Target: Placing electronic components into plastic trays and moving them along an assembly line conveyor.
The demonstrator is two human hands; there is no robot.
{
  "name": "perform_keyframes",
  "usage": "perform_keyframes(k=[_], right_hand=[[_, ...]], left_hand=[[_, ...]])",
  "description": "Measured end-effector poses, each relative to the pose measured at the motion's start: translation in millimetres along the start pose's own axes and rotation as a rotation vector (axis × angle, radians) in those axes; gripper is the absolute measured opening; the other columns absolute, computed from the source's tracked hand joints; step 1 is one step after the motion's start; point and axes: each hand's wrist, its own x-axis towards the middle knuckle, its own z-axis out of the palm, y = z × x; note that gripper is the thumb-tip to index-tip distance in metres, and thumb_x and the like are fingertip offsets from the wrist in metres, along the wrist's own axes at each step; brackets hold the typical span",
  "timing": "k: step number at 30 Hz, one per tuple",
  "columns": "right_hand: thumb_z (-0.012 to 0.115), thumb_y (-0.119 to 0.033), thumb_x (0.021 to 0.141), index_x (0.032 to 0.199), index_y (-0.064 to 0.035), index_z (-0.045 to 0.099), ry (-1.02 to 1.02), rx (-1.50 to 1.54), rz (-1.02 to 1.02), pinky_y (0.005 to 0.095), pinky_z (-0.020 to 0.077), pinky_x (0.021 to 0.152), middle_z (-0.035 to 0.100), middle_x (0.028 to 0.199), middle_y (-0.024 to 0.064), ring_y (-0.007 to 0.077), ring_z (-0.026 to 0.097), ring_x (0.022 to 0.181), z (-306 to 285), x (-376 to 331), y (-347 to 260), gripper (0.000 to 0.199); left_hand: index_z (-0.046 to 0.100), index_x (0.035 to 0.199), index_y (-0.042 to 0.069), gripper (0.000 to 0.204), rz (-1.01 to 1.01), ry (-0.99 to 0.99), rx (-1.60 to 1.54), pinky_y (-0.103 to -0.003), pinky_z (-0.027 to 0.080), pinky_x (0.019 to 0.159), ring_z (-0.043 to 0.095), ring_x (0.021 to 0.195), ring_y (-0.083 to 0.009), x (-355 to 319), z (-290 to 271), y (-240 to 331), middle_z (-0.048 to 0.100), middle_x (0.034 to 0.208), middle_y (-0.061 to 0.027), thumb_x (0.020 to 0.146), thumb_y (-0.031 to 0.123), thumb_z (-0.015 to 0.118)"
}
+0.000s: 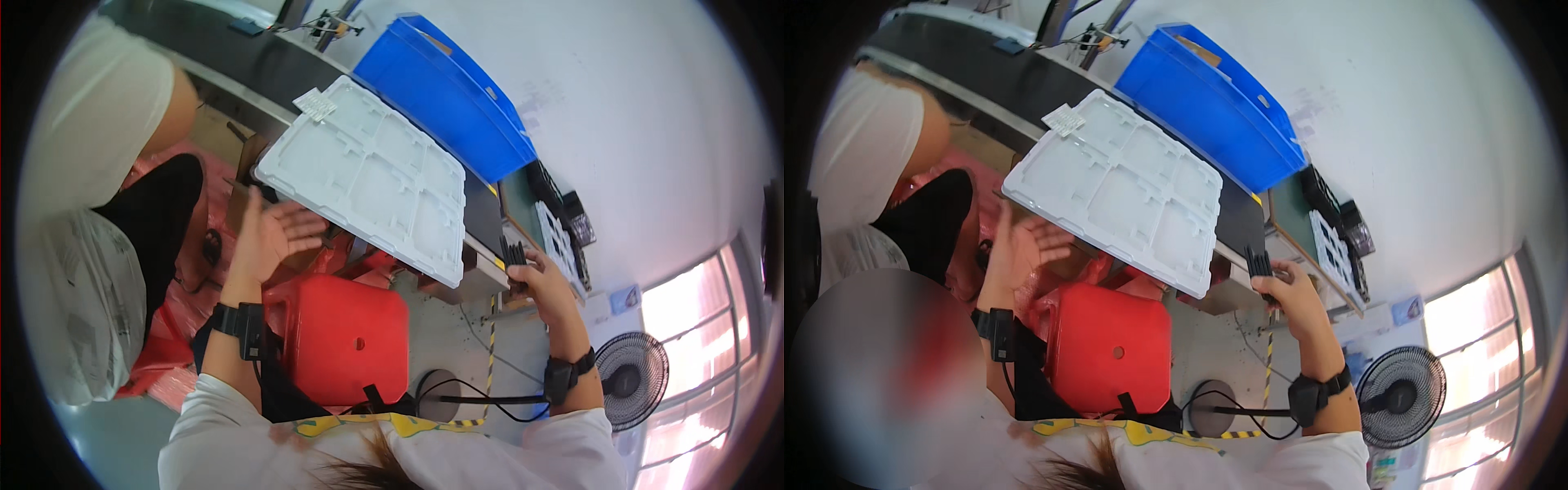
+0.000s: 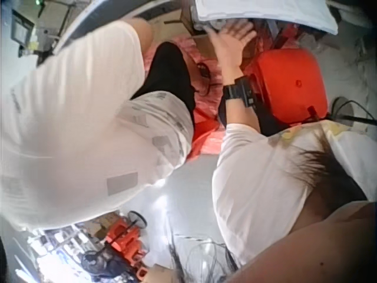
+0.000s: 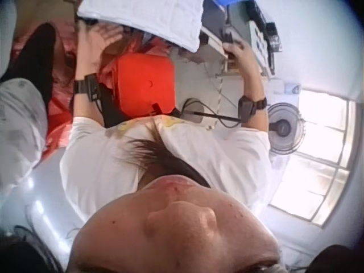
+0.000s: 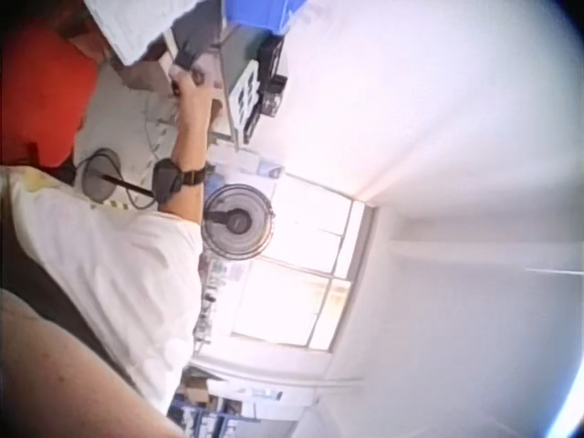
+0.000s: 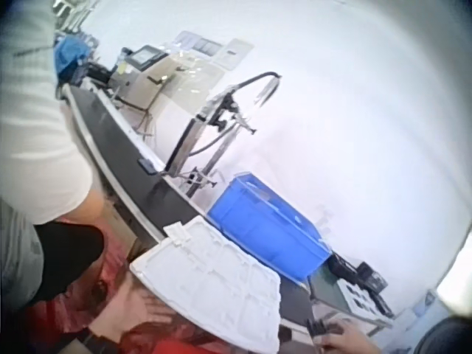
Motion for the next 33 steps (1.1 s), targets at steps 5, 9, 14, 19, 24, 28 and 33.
perform_keyframes(k=[5,9,14,19,24,28,33], right_hand=[[0.074,-0.030,0.064,0.121,0.0078,0.041,0.090,0.075,0.067,0.0271,0.0458,0.058,0.056,0.096,0.0101,0.0149,0.055,0.082,-40.3,-33.1,44.5,0.075],[0.073,-0.035,0.065,0.116,0.0066,0.046,0.182,0.086,0.144,0.0278,0.0454,0.058,0.055,0.093,0.0094,0.0152,0.054,0.081,-73.9,-26.5,84.1,0.071],[0.068,-0.036,0.068,0.082,-0.0093,0.056,0.236,0.103,0.171,0.0259,0.0421,0.055,0.052,0.074,-0.0012,0.0094,0.049,0.067,-99.5,-11.4,112.3,0.032],[0.068,-0.035,0.069,0.084,-0.0085,0.057,0.207,0.201,0.102,0.0272,0.0416,0.057,0.051,0.074,-0.0015,0.0098,0.049,0.067,-112.5,-0.1,136.5,0.032],[0.074,-0.035,0.062,0.119,0.0064,0.044,0.194,0.295,0.072,0.0282,0.0424,0.061,0.056,0.102,0.0110,0.0159,0.052,0.088,-112.1,5.1,142.8,0.077],[0.074,-0.037,0.062,0.119,0.0050,0.045,0.221,0.293,0.026,0.0283,0.0413,0.062,0.057,0.100,0.0103,0.0153,0.052,0.087,-96.0,0.6,125.2,0.076],[0.073,-0.039,0.061,0.112,0.0029,0.051,0.227,0.218,0.022,0.0261,0.0392,0.058,0.058,0.090,0.0065,0.0137,0.052,0.081,-116.2,17.4,127.7,0.069]], left_hand=[[0.035,0.131,-0.003,0.079,0.153,-0.092,-0.002,-0.046,0.045,0.090,0.048,0.115,-0.0295,10.7,71.8,24.2,0.048,0.125,-0.0183,0.087,0.063,0.033],[0.039,0.128,-0.003,0.054,0.129,0.101,0.257,-0.042,0.044,0.091,0.049,0.115,-0.0262,22.7,93.7,5.7,0.049,0.125,-0.0147,0.092,0.037,0.043],[0.042,0.124,-0.006,0.043,0.107,0.193,0.249,-0.041,0.042,0.094,0.048,0.115,-0.0267,-7.3,109.2,-9.0,0.050,0.124,-0.0155,0.089,0.019,0.048],[0.036,0.126,-0.009,0.057,-0.186,0.096,0.073,-0.048,0.045,0.092,0.050,0.112,-0.0375,-79.9,105.6,-20.6,0.049,0.122,-0.0207,0.074,0.007,0.054],[0.034,0.129,-0.006,0.072,-0.354,0.240,0.038,-0.050,0.044,0.091,0.052,0.110,-0.0379,-137.2,102.2,-55.2,0.050,0.121,-0.0209,0.060,-0.003,0.054],[0.039,0.126,-0.005,0.069,-0.386,0.327,-0.007,-0.050,0.044,0.092,0.051,0.110,-0.0371,-167.7,88.8,-54.5,0.053,0.117,-0.0207,0.058,-0.005,0.051],[0.045,0.119,-0.010,0.063,-0.482,0.524,0.038,-0.047,0.048,0.088,0.059,0.098,-0.0366,-240.0,67.0,-42.2,0.058,0.108,-0.0237,0.056,-0.003,0.048]])
